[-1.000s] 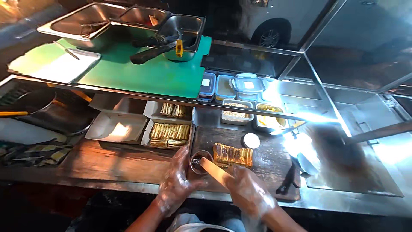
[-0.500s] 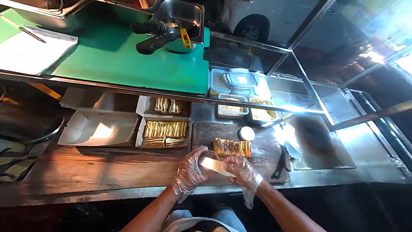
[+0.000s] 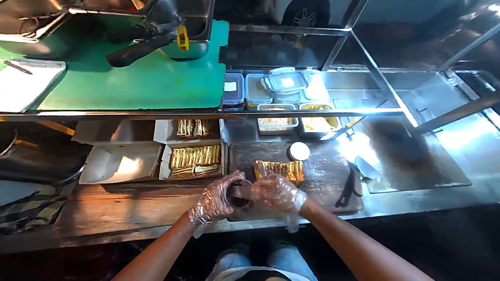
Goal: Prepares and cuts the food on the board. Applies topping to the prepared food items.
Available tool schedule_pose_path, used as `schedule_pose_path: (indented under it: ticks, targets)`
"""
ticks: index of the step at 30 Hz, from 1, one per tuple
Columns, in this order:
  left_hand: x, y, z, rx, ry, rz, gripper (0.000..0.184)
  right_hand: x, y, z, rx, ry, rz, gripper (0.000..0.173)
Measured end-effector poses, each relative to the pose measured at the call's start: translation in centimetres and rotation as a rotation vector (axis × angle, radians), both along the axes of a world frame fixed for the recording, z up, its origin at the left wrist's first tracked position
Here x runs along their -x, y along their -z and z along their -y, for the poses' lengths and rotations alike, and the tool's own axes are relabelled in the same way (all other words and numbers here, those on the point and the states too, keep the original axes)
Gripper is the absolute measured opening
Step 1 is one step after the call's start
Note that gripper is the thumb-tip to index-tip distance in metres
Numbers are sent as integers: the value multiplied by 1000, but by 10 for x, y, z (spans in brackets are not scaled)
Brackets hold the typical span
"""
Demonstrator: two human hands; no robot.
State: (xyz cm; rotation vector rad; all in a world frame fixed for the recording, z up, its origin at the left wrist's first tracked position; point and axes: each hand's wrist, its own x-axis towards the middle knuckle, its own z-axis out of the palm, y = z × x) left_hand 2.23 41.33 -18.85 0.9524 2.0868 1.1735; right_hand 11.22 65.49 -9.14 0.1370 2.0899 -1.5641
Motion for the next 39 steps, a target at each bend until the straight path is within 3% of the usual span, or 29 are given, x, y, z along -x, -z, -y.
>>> schedule_pose_path:
  ticks: [3,8,14,16,18,19,21,22,23,24,26,28,33,35,39]
  targets:
    - [-3,1,3,-23,-4,16,99,-25,16,-9,254,189,89,20]
    - [-9,-5,-2,-8,-25,44,97,-50,45,-14,384,281,77,23]
    - [-18,0,-6,-162,-165,195,107,-88,37,-50,634,335,165,27]
    - [-34,-6,-7,-174,-275,192,122,-109,27,-69,508,430,129,28]
    - [-72,-15,0,-229,-440,106,126,-128,18,-88,98,482,-23,33]
    - [-100,-21,3,-259,-590,92,115,-135,17,-98,-141,442,-94,37]
    - [-158,-36,-6,-278,-911,212,65,-140,17,-106,-590,356,-223,45]
    - [-180,-45,-22,-292,-999,390,37,-138,14,-102,-806,308,-248,46]
    - [-195,-53,-45,-325,-1020,635,22,-133,11,-95,-986,248,-218,48]
    - [-199,-57,-72,-366,-988,888,26,-125,9,-87,-1103,178,-132,51]
    - [-183,-50,-127,-468,-869,1295,48,-103,10,-71,-1162,61,73,57]
    - [-151,-38,-177,-502,-891,1433,63,-89,20,-60,-1114,27,208,58]
    - [-117,-31,-226,-482,-1191,1352,62,-103,6,-39,-1034,13,267,58]
    - [-117,-37,-227,-492,-1221,1363,62,-100,5,-37,-1011,105,228,56]
    - [-118,-33,-223,-546,-1194,1400,69,-96,13,-38,-977,63,327,60]
